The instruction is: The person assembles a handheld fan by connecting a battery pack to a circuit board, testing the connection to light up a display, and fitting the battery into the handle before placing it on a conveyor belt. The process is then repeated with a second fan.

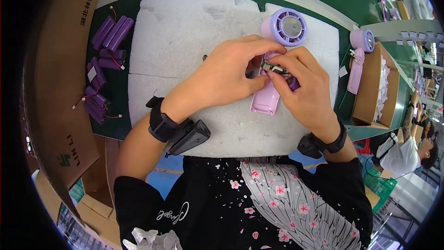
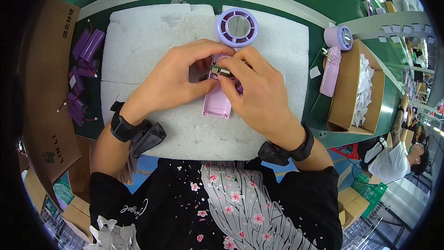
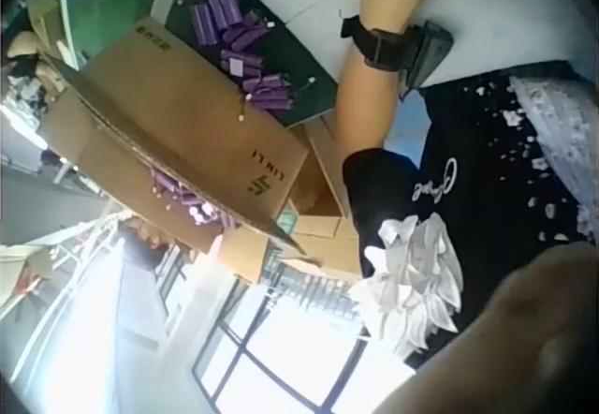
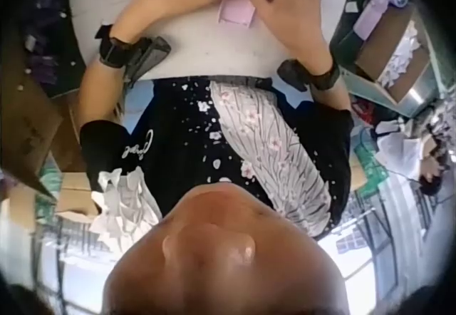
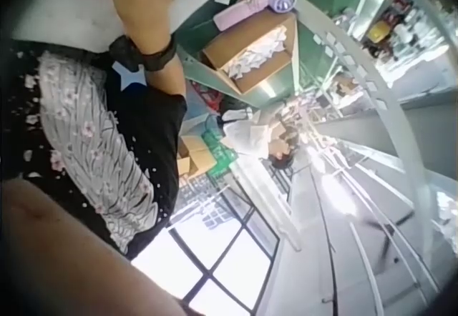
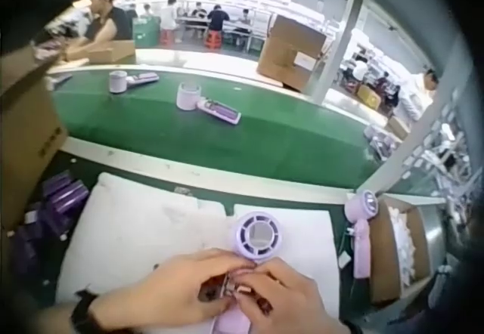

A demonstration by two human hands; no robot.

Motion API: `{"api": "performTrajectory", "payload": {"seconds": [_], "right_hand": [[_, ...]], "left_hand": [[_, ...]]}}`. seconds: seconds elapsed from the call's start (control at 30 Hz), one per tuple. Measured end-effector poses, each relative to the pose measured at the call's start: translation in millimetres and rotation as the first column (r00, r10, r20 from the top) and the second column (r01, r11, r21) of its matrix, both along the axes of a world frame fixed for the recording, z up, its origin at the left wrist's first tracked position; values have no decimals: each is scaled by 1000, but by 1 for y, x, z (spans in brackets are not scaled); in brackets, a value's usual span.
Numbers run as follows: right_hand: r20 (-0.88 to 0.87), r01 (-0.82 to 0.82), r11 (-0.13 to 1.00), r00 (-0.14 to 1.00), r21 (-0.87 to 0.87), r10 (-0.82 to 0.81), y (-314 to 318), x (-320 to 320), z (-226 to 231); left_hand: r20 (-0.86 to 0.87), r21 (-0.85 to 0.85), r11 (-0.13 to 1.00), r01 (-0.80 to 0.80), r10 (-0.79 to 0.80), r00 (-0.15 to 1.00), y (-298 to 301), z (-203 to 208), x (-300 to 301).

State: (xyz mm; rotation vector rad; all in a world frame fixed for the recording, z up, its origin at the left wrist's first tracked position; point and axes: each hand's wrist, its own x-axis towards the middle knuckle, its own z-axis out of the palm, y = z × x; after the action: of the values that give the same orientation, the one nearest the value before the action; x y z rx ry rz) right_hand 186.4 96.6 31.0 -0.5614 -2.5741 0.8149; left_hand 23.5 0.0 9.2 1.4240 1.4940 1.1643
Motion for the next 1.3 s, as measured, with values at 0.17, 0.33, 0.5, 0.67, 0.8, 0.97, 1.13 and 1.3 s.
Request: {"api": "performTrajectory", "payload": {"seconds": [0.17, 0.33, 0.5, 0.67, 0.8, 0.97, 1.13, 1.3], "right_hand": [[-4, -29, 998, 1000, 47, 29, 1, 2, 0], [68, -18, 990, 998, 141, 9, -1, 1, 9], [64, -49, 995, 997, 83, 44, 5, 1, 9], [85, -88, 993, 993, 83, 81, 6, 2, 8], [85, -116, 991, 990, 61, 111, 7, 2, 8], [125, -150, 987, 982, 51, 143, 8, 1, 13], [142, -166, 985, 977, 44, 158, 8, 0, 14], [86, -130, 991, 988, 43, 126, 4, 3, 8]], "left_hand": [[-20, 7, 1000, -10, 10, 1000, 1, -3, 1], [-41, -37, 999, -13, 11, 999, 0, 2, 2], [-64, -56, 998, -19, 16, 998, 0, 2, 4], [-69, -39, 999, -15, 12, 998, -1, 0, 4], [-85, -23, 1000, -9, 7, 996, -1, -1, 4], [-102, -24, 1000, -7, 5, 995, 0, -2, 3], [-95, -23, 1000, -14, 11, 995, 0, -2, 3], [0, -71, 997, -16, 16, 1000, -1, -1, 2]]}}
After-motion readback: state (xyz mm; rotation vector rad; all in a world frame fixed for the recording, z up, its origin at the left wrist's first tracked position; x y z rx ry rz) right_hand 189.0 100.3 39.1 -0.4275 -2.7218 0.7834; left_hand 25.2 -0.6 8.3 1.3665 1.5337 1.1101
